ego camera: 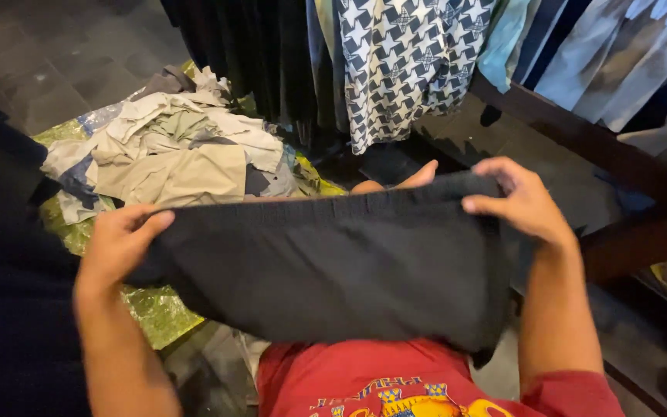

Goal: The person sits on the floor and folds a pair of patterned shorts, then hangs them on a rack. They then pick up a pair of dark shorts, fold them, place them on a hanger, and hang them on the rack.

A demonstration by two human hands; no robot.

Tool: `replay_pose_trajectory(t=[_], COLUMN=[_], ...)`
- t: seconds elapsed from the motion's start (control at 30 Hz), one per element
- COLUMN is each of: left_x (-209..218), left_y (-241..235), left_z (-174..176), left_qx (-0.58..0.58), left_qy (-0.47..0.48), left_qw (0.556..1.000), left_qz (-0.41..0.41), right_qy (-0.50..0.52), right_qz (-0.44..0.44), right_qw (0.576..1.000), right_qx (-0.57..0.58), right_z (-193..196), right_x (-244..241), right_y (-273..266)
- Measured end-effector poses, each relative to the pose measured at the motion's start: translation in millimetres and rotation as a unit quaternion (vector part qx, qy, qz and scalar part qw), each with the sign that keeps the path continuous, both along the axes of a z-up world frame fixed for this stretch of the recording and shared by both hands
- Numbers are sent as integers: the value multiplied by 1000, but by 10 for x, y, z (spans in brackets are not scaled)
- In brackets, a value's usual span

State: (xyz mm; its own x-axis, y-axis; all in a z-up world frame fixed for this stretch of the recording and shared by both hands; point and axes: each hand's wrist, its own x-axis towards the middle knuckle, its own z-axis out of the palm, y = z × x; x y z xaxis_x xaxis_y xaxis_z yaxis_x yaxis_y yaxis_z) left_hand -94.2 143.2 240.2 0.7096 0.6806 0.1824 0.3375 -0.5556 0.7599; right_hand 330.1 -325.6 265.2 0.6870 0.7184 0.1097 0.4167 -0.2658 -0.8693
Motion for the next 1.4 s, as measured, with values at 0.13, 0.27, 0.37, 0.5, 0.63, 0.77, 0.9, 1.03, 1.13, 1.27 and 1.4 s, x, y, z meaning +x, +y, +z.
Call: replay_pose_trajectory(t=[0.13, 0.27, 0.37, 0.5, 0.63, 0.77, 0.9, 1.03, 1.13, 1.27, 1.4], left_x=[610, 1018, 958, 837, 540, 279, 296, 655, 1032, 1483, 1757], left_y=[-495, -916, -1304, -1353, -776, -374, -631, -992, -1421, -1962, -2105], left_z=[-353, -1359, -2088, -2353, -2785, -3216, -2517, -2039, -1446, -1308, -1190], left_qx=[102, 2, 9, 120, 37, -205, -335, -356, -256, -90, -96], left_qy=[-94, 164, 225, 77, 49, -110, -306, -364, -287, -185, -207], left_qw=[987, 964, 937, 939, 940, 916, 862, 839, 920, 971, 968], left_qz=[84, 208, 268, 313, 337, 327, 225, 191, 73, -120, -107], right_qy=[-117, -69, 11, 22, -18, 22, 123, 63, 0, 169, 345], right_qz=[-104, -151, -121, -151, -155, -230, -221, -198, -135, 26, -72], right_qw=[985, 969, 956, 964, 980, 972, 965, 978, 990, 981, 931], right_qx=[73, -180, -267, -218, -125, -41, 63, 22, 50, 91, 97], right_z=[-682, -1807, -2427, -2104, -1903, -2346, -2362, -2083, -1650, -1769, -2613], right_x=[-40, -457, -796, -925, -688, -100, 29, -146, -538, -1070, -971], right_y=[495, 750, 753, 655, 682, 710, 698, 827, 1075, 1474, 1794])
